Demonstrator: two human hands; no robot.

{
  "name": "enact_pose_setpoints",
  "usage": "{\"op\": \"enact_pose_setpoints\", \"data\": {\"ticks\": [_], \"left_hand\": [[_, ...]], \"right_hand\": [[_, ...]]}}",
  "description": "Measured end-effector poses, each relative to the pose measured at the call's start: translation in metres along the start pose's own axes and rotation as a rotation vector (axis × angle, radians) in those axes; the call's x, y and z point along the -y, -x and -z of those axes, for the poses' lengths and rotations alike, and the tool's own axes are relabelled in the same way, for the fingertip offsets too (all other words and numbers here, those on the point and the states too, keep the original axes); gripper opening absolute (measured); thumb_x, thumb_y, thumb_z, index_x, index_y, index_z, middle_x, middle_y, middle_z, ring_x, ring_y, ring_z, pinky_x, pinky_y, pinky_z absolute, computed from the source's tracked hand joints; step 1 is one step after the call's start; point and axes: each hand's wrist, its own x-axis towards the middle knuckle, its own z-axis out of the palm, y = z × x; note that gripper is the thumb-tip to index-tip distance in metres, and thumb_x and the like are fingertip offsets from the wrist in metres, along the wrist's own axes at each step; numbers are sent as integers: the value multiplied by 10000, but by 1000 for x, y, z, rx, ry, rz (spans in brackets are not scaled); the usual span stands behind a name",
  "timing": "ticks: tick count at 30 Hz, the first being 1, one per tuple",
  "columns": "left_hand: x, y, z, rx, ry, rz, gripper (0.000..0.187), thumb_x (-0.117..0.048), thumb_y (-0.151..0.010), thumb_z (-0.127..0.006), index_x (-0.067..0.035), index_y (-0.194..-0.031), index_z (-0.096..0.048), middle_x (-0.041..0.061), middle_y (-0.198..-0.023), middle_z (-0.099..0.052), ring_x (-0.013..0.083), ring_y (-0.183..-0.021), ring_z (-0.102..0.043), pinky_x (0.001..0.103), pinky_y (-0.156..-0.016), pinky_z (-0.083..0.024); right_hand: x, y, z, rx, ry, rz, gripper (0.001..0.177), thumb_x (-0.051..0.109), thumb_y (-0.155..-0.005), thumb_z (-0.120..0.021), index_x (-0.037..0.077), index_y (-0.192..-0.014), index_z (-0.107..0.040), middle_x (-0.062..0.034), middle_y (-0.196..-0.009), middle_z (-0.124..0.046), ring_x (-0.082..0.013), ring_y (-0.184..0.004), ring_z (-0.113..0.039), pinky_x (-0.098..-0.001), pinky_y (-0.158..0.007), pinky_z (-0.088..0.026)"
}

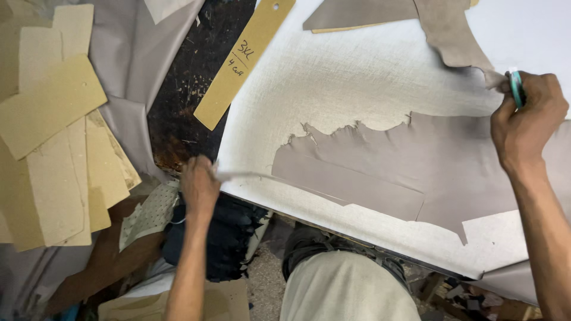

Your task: The person uses a cardboard template and a pen to trace and cut shapes from a large piece of light brown fabric on a worktable. They repeatedly position the template, trace its outline, and remove the template to reveal the cut fabric pieces.

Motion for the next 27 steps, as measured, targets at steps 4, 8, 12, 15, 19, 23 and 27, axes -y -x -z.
{"op": "enact_pose_setpoints", "data": {"ticks": [4,8,12,15,19,23,27], "left_hand": [[9,41,33,658,-486,54,607,-344,-868,-810,3,-1323,-608,283,-1410,-517,431,-1330,-473,559,-1124,-357],[-61,77,16,529,442,-695,787,-234,-765,-851,-112,-1452,-488,121,-1601,-341,332,-1492,-218,560,-1196,-177],[-117,83,-3,1101,820,-991,472,-364,-832,-790,-83,-1201,-702,90,-1274,-717,271,-1314,-587,479,-1175,-398],[-112,73,-13,1277,569,-825,405,-434,-952,-691,-65,-1117,-678,115,-1038,-733,252,-998,-714,458,-918,-561],[-65,18,-25,759,656,-721,221,-267,-946,-656,-97,-1076,-712,68,-1070,-726,196,-928,-698,399,-865,-540],[-60,-34,-39,340,431,-717,210,-241,-942,-657,-65,-1051,-697,89,-998,-727,246,-943,-666,437,-914,-531],[-69,-34,-43,92,501,-804,391,-189,-966,-643,56,-1263,-571,221,-1162,-607,345,-1061,-602,462,-927,-502]], "right_hand": [[133,9,28,329,-117,57,252,-122,-913,-584,6,-1074,-730,-188,-924,-663,-260,-684,-599,-385,-646,-503],[243,68,38,1141,-304,-139,473,-41,-868,-587,185,-1276,-670,-78,-1024,-769,-236,-739,-722,-331,-685,-593],[271,104,81,969,-515,-83,218,51,-839,-682,62,-1048,-746,-65,-897,-712,-176,-794,-711,-336,-755,-594],[255,114,117,546,-307,-435,173,89,-887,-608,30,-986,-737,-33,-863,-740,-162,-735,-722,-355,-656,-586],[227,133,79,338,-138,-1037,217,225,-1006,-574,76,-1030,-731,-40,-762,-607,-176,-574,-495,-336,-499,-428],[188,154,-10,353,-157,-1204,318,371,-1027,-572,122,-1037,-769,-8,-659,-544,-167,-598,-395,-346,-602,-390],[164,179,-56,107,-286,-1080,370,376,-1084,-582,48,-1021,-741,-42,-709,-513,-159,-645,-400,-355,-599,-350]]}}
